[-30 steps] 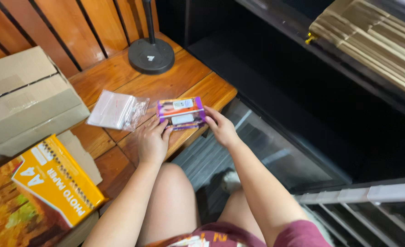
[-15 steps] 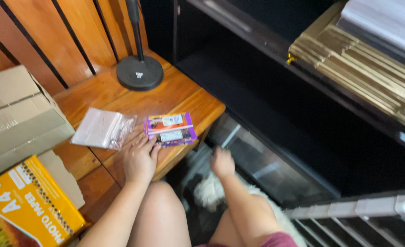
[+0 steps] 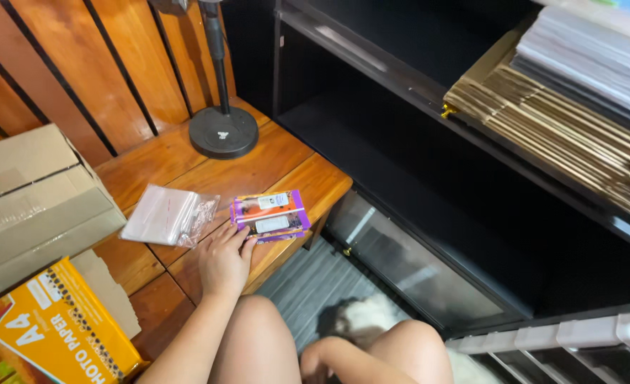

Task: The person sits on the floor and organizes stationery items. They pick up plastic sleeves and small card packs from a wooden bench, then place them onto a stack on a nearby shelf.

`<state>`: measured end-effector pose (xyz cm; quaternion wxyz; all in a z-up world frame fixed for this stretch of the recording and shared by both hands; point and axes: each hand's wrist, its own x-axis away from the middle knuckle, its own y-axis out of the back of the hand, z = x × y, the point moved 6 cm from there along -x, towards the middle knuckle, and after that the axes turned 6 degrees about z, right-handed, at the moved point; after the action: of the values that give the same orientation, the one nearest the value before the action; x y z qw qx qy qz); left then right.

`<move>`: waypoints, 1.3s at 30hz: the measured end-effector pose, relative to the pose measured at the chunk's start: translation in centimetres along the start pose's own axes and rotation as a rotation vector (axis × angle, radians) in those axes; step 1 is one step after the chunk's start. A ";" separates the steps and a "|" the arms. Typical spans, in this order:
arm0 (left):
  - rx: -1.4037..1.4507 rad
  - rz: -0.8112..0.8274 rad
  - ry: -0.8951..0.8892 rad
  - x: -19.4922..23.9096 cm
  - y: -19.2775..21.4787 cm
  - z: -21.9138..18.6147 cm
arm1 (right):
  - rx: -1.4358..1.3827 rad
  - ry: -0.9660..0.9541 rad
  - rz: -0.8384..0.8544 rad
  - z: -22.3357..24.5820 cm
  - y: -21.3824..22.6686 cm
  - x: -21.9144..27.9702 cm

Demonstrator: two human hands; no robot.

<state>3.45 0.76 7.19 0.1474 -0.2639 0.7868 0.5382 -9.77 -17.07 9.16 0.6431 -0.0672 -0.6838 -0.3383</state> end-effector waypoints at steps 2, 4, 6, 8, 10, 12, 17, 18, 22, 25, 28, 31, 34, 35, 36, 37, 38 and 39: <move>0.007 0.027 0.028 -0.2 -0.4 0.1 | 0.122 0.106 0.003 -9.4 -10.7 -17.3; 0.011 0.013 0.011 0.0 -0.3 0.2 | 0.238 0.223 0.011 -17.4 -12.2 -32.3; -0.045 0.026 0.056 0.5 -2.7 1.6 | -0.255 -0.077 -0.478 -21.6 -6.1 -23.6; -0.099 0.035 0.103 0.8 -4.3 2.6 | -0.747 -0.379 -0.952 -26.3 -2.1 -15.6; -0.112 0.027 0.111 0.9 -4.9 3.0 | -0.932 -0.566 -1.179 -29.2 0.7 -10.9; -0.120 0.028 0.108 0.8 -4.9 3.0 | -0.938 -0.455 -1.303 -28.3 3.8 -7.5; -0.116 0.040 0.114 0.8 -4.4 2.6 | -0.887 -0.225 -1.485 -25.3 8.0 -4.2; -0.108 0.044 0.119 0.9 -4.3 2.6 | -0.884 -0.188 -1.467 -24.8 8.3 -4.7; -0.109 0.048 0.132 0.8 -4.4 2.6 | -0.874 -0.156 -1.481 -23.5 9.4 -4.5; -0.100 0.044 0.130 0.8 -4.2 2.4 | -0.847 -0.146 -1.500 -23.1 10.0 -3.2; -0.100 0.054 0.119 0.8 -3.8 2.2 | -0.807 -0.120 -1.491 -22.6 10.5 -2.7; -0.099 0.050 0.112 0.9 -4.0 2.4 | -0.798 -0.080 -1.471 -22.4 10.6 -2.5; -0.112 0.040 0.113 0.9 -3.8 2.2 | -0.764 -0.019 -1.465 -22.2 10.8 -2.3; -0.112 0.042 0.112 0.9 -3.8 2.2 | -0.766 -0.020 -1.464 -22.2 10.7 -2.3; -0.103 0.043 0.114 0.9 -3.8 2.2 | -0.755 -0.018 -1.449 -22.2 10.7 -2.3; -0.094 0.044 0.116 0.8 -3.8 2.2 | -0.741 -0.015 -1.434 -22.1 10.7 -2.3; -0.094 0.044 0.117 0.8 -3.8 2.3 | -0.741 -0.015 -1.433 -22.0 10.7 -2.2; -0.097 0.039 0.116 0.8 -3.9 2.3 | -0.726 0.001 -1.442 -21.8 10.8 -2.0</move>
<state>4.89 1.59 2.96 0.0779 -0.2861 0.7721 0.5621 14.44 -20.16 10.12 0.2050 0.1859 -0.4062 -0.8709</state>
